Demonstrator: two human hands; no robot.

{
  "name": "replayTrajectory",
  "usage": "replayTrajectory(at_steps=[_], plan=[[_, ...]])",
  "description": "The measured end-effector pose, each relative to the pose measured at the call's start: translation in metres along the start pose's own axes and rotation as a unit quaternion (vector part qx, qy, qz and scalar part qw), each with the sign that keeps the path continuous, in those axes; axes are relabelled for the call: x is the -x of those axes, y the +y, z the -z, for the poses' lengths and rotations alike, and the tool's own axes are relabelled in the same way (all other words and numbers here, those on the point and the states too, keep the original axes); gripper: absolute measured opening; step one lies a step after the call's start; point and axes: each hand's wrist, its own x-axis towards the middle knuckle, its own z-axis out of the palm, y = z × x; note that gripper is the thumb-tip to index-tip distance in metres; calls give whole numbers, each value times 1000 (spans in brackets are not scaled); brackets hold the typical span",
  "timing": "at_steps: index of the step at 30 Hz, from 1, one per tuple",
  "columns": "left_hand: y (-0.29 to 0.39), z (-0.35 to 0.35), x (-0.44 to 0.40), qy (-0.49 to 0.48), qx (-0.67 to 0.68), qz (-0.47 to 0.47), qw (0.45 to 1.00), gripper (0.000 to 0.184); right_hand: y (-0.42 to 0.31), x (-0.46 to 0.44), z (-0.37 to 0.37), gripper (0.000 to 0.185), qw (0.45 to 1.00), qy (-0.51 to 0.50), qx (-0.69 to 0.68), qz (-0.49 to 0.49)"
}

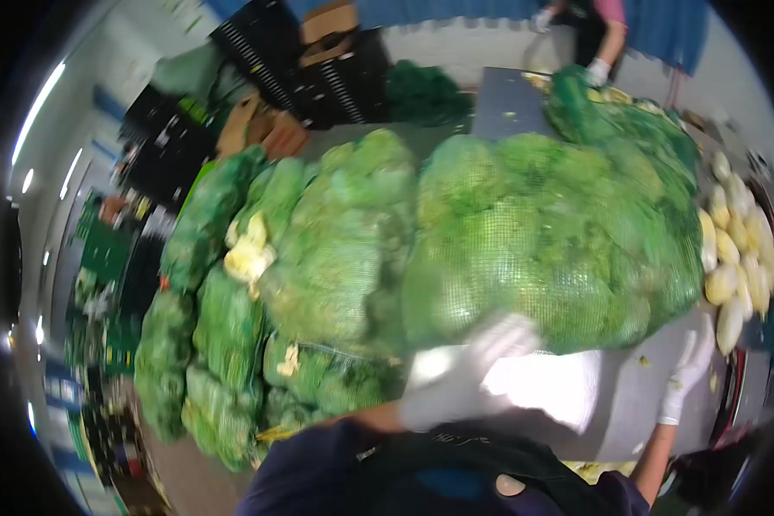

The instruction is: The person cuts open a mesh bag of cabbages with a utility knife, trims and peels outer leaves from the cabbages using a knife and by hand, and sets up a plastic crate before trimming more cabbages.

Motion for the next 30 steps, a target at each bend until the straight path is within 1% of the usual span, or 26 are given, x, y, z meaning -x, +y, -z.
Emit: replayTrajectory(at_steps=[1, 2, 3, 4, 5, 7, 8, 10, 12, 14, 16, 17, 18, 19, 21, 22, 23, 24, 25, 26, 27, 28, 29, 30], plan=[[-27, 14, 8, 122, -89, 25, 988, 75, -50, -2, 5, 43, 993, -4, 83, 80], [-78, 6, 21, 169, -129, 91, 973, 76, -81, -14, -5, 51, 992, 38, 53, 104], [-81, 12, 20, 162, -220, 100, 957, 72, -88, 2, -26, 57, 994, 34, 40, 95], [-95, 3, 23, 145, -220, 110, 958, 69, -100, 7, -41, 58, 994, 15, 65, 92], [-111, -9, 24, 137, -210, 104, 962, 69, -109, 11, -63, 59, 997, -4, 48, 60], [-141, -30, 28, 199, -254, 27, 946, 72, -109, 12, -118, 62, 997, -2, 75, 13], [-145, -33, 26, 188, -250, 37, 949, 74, -105, 12, -134, 62, 997, 2, 78, 11], [-154, -44, 2, 236, -257, -2, 937, 73, -87, -9, -156, 67, 987, 121, 94, 52], [-167, -42, -13, 240, -263, -2, 934, 73, -85, -30, -172, 67, 986, 126, 101, 52], [-188, -37, -50, 249, -275, -19, 928, 72, -81, -42, -186, 68, 985, 125, 114, 40], [-223, -33, -100, 268, -263, -57, 925, 70, -79, -80, -206, 61, 974, 175, 132, 54], [-228, -21, -131, 255, -212, -55, 942, 69, -85, -105, -219, 59, 970, 191, 131, 72], [-247, -33, -152, 266, -155, -11, 951, 71, -90, -130, -227, 56, 967, 197, 143, 69], [-260, -25, -185, 281, -196, -46, 938, 74, -92, -152, -233, 53, 965, 203, 155, 66], [-281, -15, -230, 223, -197, 31, 954, 70, -85, -192, -256, 52, 955, 208, 207, 35], [-286, -9, -249, 205, -195, 54, 958, 69, -81, -212, -266, 51, 953, 213, 207, 49], [-292, 1, -247, 169, -237, 88, 953, 68, -84, -206, -289, 51, 952, 235, 191, 40], [-291, 0, -242, 184, -213, 118, 952, 65, -81, -217, -296, 52, 946, 242, 207, 53], [-285, -4, -229, 197, -187, 154, 950, 62, -69, -226, -300, 52, 951, 225, 199, 73], [-276, -1, -201, 205, -190, 178, 943, 62, -58, -234, -306, 53, 941, 234, 235, 66], [-262, 7, -161, 259, -156, 164, 939, 57, -52, -238, -313, 54, 931, 241, 269, 60], [-247, 21, -120, 314, -126, 144, 930, 52, -50, -240, -313, 54, 934, 226, 273, 50], [-233, 39, -76, 341, -168, 165, 910, 42, -45, -242, -308, 55, 934, 216, 280, 38], [-221, 48, -27, 427, -157, 227, 861, 38, -37, -249, -304, 55, 934, 220, 278, 55]])
